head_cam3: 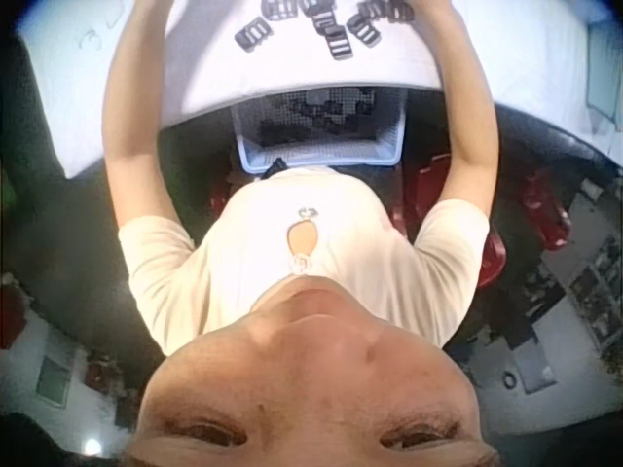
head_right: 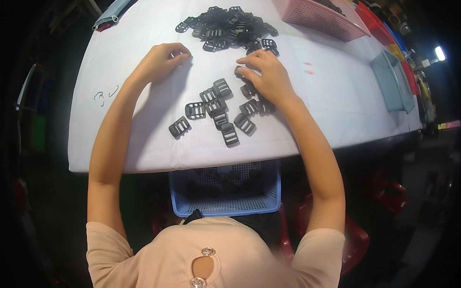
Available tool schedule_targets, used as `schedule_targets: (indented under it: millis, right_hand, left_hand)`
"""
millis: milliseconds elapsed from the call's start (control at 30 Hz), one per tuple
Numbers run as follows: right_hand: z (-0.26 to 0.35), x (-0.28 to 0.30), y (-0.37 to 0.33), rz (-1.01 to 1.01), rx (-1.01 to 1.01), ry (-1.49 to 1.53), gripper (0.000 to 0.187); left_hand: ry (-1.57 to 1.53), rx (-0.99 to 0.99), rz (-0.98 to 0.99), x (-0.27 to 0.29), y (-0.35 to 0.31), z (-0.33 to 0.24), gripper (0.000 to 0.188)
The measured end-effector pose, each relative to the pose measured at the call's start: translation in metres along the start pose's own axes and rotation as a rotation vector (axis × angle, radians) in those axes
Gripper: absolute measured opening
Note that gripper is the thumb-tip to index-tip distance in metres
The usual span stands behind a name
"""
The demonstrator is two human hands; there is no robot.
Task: The person sorts small black plastic clips on a white table, arranging them into neat rows and then gathering them into a blue basket. The person repeats this process with a second batch of clips from a pink basket.
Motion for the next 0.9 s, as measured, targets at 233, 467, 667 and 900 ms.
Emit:
schedule_targets:
  millis: [233,467,667,900]
  right_hand:
    - [0.040,-0.030,-0.019,0.292,0.168,0.216,0.046]
    - [0.094,-0.024,-0.078,0.536,0.227,0.589,0.040]
    - [0.118,0.003,-0.114,0.813,0.145,0.891,0.024]
    - [0.001,0.038,0.015,0.039,0.040,0.217,0.030]
  left_hand:
    - [-0.122,-0.227,0.248,-0.030,-0.097,-0.018,0.133]
    - [-0.036,-0.369,0.235,-0.074,-0.171,-0.089,0.126]
    - [-0.390,-0.413,0.574,-0.087,-0.212,-0.122,0.111]
    - [-0.310,-0.348,0.001,-0.023,-0.085,-0.087,0.062]
Point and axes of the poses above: each hand's wrist, its own y-axis towards the middle knuckle, its own x-axis out of the back of the hand, z = x × y, the point moved 8 cm from there along y, towards the middle knuckle, and after that the axes turned 5 degrees about -y, right-handed, at the moved point
